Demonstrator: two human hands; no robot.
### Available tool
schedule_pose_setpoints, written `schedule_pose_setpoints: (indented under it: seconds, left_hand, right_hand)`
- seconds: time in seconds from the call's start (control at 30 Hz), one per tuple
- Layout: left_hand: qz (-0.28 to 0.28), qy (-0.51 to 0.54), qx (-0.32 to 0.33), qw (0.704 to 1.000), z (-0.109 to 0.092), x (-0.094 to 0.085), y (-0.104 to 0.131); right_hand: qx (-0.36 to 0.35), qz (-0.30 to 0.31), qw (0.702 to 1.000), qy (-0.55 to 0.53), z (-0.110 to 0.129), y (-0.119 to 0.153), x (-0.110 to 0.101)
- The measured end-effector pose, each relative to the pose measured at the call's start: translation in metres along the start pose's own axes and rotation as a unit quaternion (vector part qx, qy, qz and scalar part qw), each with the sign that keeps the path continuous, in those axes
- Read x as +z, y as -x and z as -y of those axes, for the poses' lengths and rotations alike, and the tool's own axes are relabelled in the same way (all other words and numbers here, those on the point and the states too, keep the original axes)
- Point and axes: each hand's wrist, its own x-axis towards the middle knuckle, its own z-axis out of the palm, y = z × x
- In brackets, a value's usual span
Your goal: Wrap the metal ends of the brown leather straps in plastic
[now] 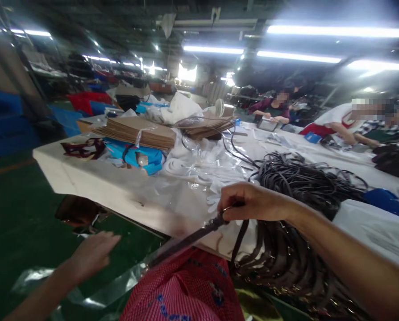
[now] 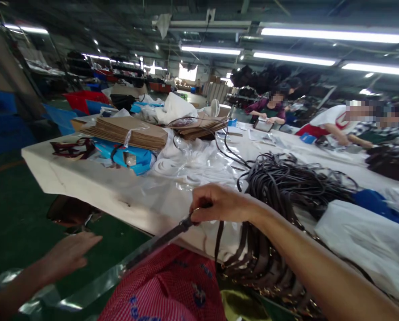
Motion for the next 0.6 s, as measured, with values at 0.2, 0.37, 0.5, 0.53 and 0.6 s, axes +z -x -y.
schedule_pose_setpoints:
  seconds: [0.2, 0.37, 0.5, 0.53, 0.6]
  left_hand:
    - [0.126, 0.223, 0.104, 0.961, -0.094, 0.085, -0.060]
    - [0.187, 0.459, 0.017, 0.868, -0.099, 0.135, -0.084]
    - [0.214, 0.495, -0.018, 0.842, -0.088, 0.141, -0.082]
    - [0.237, 0.502, -0.028, 0.831, -0.088, 0.140, -0.080]
    - [0.298, 0.516, -0.052, 0.801, -0.090, 0.139, -0.078]
  right_hand:
    - [-0.003, -0.011, 0.999, 0.053, 0.005, -0.025, 0.018]
    - [0.013, -0.004, 0.997, 0.080, -0.007, -0.015, 0.012]
    - [0.038, 0.031, 0.992, 0.115, -0.022, 0.000, 0.003]
    - [0.014, 0.023, 0.989, 0.149, -0.023, 0.002, 0.002]
    - [-0.067, -0.003, 0.970, 0.236, -0.021, 0.006, 0.003]
